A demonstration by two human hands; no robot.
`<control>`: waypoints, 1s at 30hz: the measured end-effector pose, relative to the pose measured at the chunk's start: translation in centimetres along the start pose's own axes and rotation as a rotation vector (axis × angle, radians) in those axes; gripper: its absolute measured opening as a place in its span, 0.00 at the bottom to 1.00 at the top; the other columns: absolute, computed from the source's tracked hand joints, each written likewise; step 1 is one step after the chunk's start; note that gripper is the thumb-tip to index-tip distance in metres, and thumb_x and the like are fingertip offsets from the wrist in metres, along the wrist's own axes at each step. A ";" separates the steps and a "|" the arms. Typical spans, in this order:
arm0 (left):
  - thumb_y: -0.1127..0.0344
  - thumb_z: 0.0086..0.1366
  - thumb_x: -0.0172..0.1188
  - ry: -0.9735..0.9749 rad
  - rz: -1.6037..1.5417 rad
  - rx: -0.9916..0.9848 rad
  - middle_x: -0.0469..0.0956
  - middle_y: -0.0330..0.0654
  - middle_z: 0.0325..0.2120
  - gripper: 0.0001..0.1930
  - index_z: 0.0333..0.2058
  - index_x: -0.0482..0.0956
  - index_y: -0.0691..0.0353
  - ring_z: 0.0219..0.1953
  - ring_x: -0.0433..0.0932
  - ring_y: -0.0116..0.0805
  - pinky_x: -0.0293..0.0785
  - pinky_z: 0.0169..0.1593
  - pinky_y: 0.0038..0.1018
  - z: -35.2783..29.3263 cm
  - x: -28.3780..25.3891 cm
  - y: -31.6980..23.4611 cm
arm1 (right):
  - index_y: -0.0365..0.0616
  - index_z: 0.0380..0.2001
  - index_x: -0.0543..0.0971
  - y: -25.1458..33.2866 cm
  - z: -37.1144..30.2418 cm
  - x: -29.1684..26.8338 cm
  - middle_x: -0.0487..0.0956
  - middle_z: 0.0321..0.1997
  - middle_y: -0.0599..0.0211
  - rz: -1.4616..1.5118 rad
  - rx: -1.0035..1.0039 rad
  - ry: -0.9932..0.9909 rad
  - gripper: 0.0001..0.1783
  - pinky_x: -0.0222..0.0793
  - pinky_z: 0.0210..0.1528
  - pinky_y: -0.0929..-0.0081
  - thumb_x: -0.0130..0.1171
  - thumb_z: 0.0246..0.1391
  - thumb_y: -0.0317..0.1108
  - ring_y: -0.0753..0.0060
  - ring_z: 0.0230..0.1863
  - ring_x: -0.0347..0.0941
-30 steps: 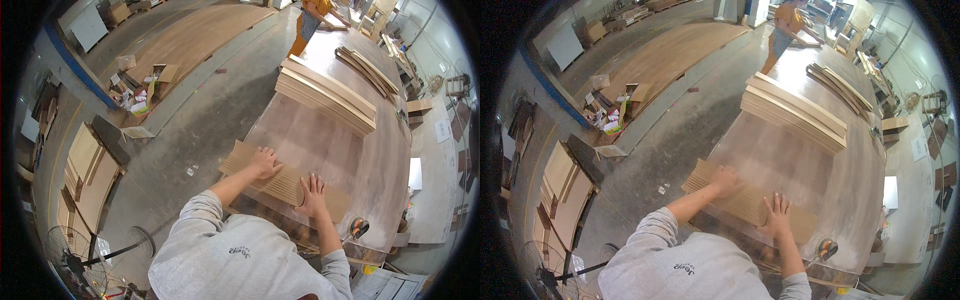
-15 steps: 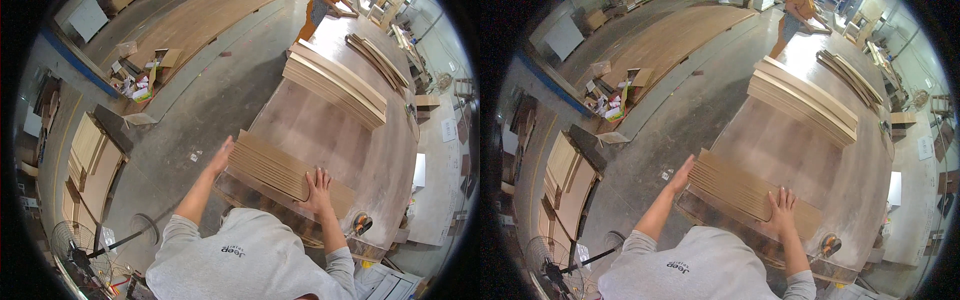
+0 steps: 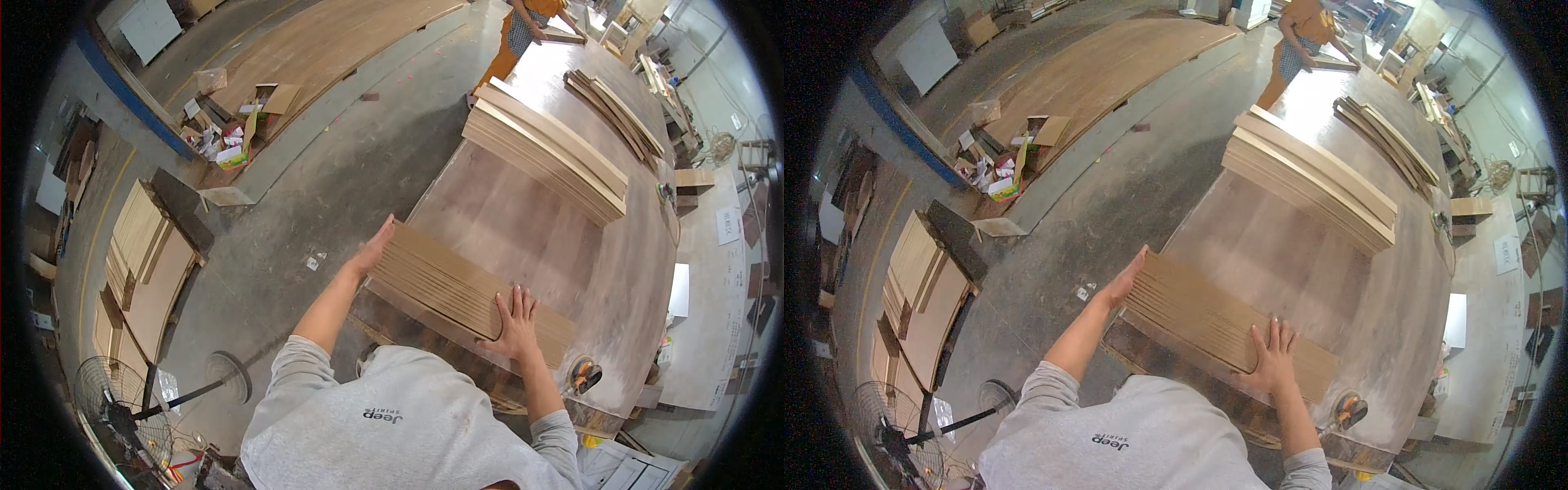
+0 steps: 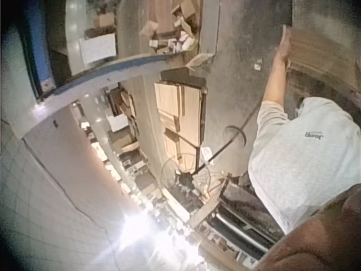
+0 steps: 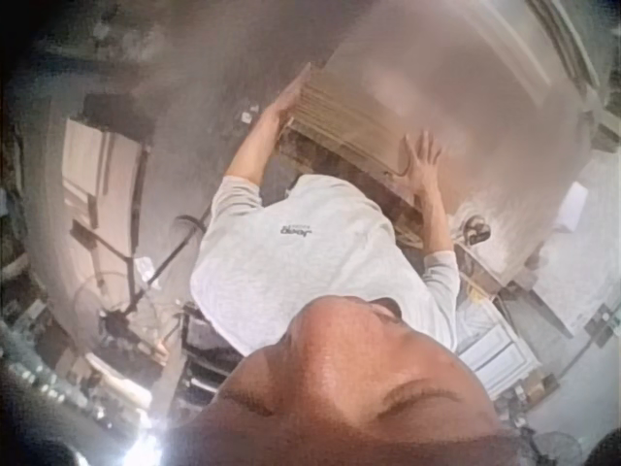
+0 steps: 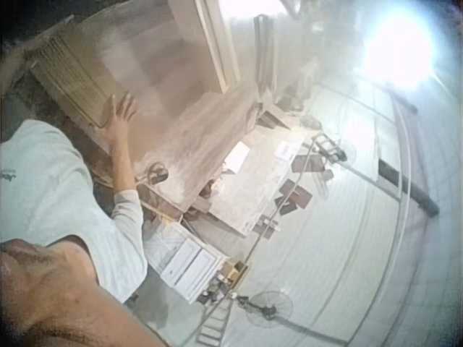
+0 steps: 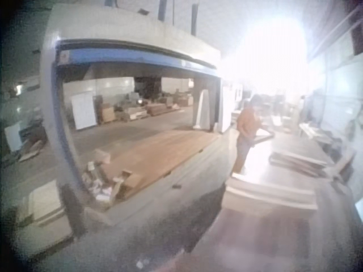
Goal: Sanding wooden boards using a power sander and stacking them on a workbench.
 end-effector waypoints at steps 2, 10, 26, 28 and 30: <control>0.30 0.77 0.36 0.013 -0.042 0.001 0.41 0.46 0.80 0.46 0.78 0.43 0.61 0.81 0.39 0.42 0.37 0.79 0.37 0.4 0.5 0.1 | 0.54 0.75 0.65 -0.4 0.0 0.2 0.46 0.82 0.39 0.003 -0.006 -0.012 0.70 0.27 0.77 0.23 0.76 0.26 0.70 0.26 0.81 0.35; 0.33 0.78 0.40 0.048 -0.065 -0.039 0.45 0.46 0.79 0.45 0.78 0.43 0.61 0.81 0.41 0.39 0.37 0.79 0.34 -0.6 0.9 -0.2 | 0.54 0.73 0.67 -0.2 0.3 -0.6 0.46 0.82 0.38 0.031 -0.010 0.004 0.69 0.28 0.77 0.25 0.75 0.24 0.72 0.28 0.82 0.35; 0.36 0.67 0.55 0.107 1.468 0.335 0.45 0.54 0.79 0.51 0.78 0.47 0.58 0.81 0.38 0.47 0.28 0.79 0.55 -2.7 6.4 -6.0 | 0.49 0.72 0.66 1.3 0.5 -1.6 0.55 0.74 0.43 0.102 0.018 -0.083 0.66 0.35 0.78 0.28 0.76 0.25 0.61 0.34 0.77 0.46; 0.31 0.70 0.47 0.332 1.525 0.229 0.42 0.52 0.79 0.49 0.78 0.47 0.59 0.81 0.37 0.47 0.26 0.79 0.54 -3.2 7.5 -6.0 | 0.48 0.73 0.64 1.8 0.6 -2.3 0.53 0.76 0.43 0.092 0.035 0.006 0.61 0.31 0.81 0.34 0.73 0.35 0.58 0.37 0.80 0.42; 0.30 0.68 0.47 0.316 1.528 0.275 0.42 0.52 0.79 0.51 0.78 0.47 0.59 0.81 0.36 0.48 0.26 0.79 0.54 -3.0 7.3 -5.4 | 0.48 0.73 0.65 1.6 0.5 -1.7 0.55 0.76 0.43 0.086 0.026 -0.042 0.62 0.33 0.80 0.32 0.74 0.31 0.58 0.36 0.79 0.44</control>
Point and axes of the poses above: each hand's wrist, its own z-axis towards the middle knuckle, its own x-axis out of the palm, y = z × x, the point moved 4 cm from there along z, towards the middle knuckle
